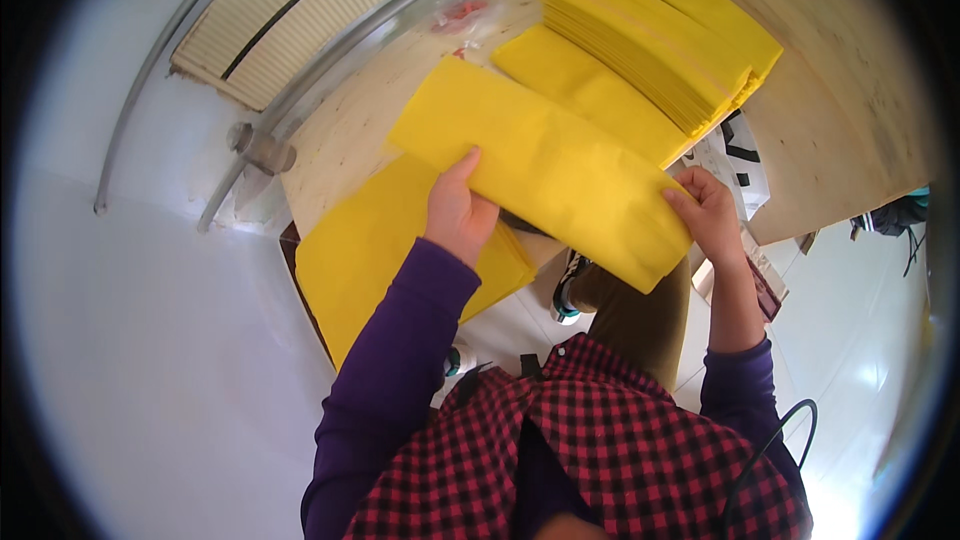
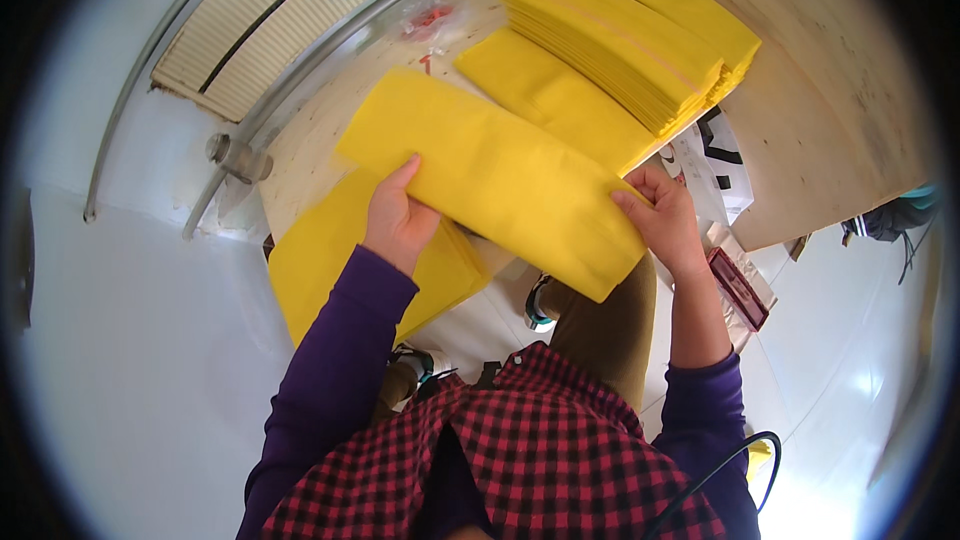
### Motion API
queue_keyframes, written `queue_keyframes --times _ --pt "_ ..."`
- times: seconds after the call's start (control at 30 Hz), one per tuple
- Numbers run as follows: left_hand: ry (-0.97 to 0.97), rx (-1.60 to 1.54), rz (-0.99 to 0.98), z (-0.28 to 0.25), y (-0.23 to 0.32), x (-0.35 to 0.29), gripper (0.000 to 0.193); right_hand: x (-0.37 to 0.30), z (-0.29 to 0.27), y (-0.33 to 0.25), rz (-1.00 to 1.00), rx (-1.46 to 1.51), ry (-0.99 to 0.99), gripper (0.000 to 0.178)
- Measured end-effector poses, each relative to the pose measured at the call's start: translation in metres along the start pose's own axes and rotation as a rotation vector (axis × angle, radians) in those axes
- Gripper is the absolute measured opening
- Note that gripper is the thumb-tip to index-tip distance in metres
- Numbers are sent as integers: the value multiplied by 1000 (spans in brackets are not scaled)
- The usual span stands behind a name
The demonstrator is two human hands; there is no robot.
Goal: The person folds yellow fabric sheets on a low table, aligning edges and pressing folds flat. They stack the folded pieces and repeat the process with additional sheets.
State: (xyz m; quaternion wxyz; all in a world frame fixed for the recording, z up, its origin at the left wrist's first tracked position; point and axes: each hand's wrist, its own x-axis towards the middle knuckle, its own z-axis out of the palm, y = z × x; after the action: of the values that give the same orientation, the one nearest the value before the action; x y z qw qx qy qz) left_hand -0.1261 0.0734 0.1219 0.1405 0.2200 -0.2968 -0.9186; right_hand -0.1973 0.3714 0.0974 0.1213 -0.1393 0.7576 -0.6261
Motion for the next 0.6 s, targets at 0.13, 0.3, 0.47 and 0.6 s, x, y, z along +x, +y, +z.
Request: queue_keyframes --times 0.13,0.3,0.47,0.6 --pt "-84 52 -52 20 -13 59 29 31 -10 20 -33 -107 164 14" --pt "-108 127 -37 35 -30 121 31 72 -6 50 31 -109 344 19" --pt "-87 142 -123 44 -41 179 32 97 -3 68 37 -17 406 21" --pt "-22 172 -148 44 -56 211 31 102 -1 81 -62 -82 489 24"
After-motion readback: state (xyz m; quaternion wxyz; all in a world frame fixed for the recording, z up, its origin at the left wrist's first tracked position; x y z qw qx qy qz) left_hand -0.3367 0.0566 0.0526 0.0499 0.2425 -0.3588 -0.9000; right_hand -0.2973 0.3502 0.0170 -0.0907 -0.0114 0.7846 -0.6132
